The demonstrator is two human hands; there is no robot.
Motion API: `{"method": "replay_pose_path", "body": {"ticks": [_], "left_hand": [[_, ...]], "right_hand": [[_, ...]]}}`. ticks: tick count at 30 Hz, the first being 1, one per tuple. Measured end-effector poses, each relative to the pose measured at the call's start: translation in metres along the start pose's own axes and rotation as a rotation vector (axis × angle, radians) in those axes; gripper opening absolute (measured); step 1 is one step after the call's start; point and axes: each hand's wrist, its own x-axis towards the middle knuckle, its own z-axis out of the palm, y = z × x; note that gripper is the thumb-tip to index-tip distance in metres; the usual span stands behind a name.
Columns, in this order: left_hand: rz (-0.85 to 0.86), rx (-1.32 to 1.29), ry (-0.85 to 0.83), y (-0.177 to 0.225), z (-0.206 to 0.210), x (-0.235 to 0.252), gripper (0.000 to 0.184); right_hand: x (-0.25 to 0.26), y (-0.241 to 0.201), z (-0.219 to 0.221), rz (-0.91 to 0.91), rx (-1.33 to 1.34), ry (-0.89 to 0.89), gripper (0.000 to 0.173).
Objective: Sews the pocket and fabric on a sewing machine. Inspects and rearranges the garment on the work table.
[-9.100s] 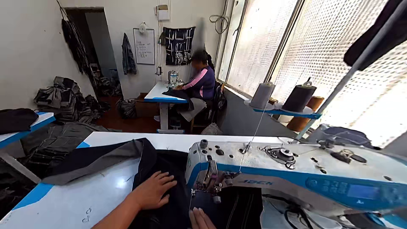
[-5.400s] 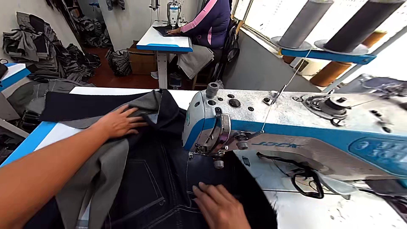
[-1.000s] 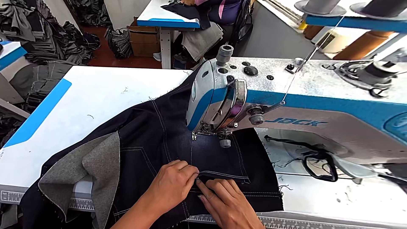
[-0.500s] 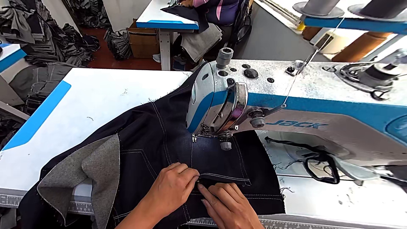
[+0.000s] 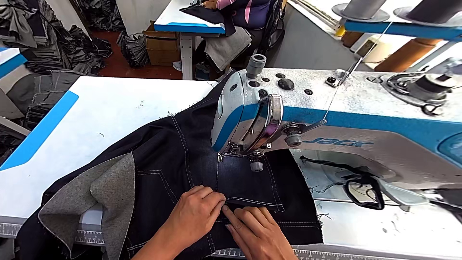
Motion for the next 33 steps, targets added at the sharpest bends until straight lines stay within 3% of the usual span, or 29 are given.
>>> {"method": "replay_pose_path", "body": {"ticks": [9, 15, 20, 28, 33], "left_hand": [[0.053, -0.022, -0.065, -0.001, -0.003, -0.018, 0.026], [0.188, 0.266, -0.159, 0.008, -0.006, -0.027, 0.034], [0.092, 0.025, -0.153, -0.002, -0.012, -0.031, 0.032], [0.087, 0.100, -0.372, -0.013, -0.030, -0.038, 0.047], [0.088, 0.071, -0.319, -0.012, -0.027, -0.040, 0.044]], "right_hand": [[0.016, -0.013, -0.005, 0.066, -0.150, -0.079, 0.032], [0.020, 0.013, -0.025, 0.005, 0.093, -0.036, 0.025], [0.011, 0.041, -0.005, -0.110, 0.198, -0.114, 0.036], [0.010, 0.042, -0.012, -0.130, 0.169, -0.169, 0.037], [0.012, 0.044, -0.017, -0.127, 0.192, -0.212, 0.035]]}}
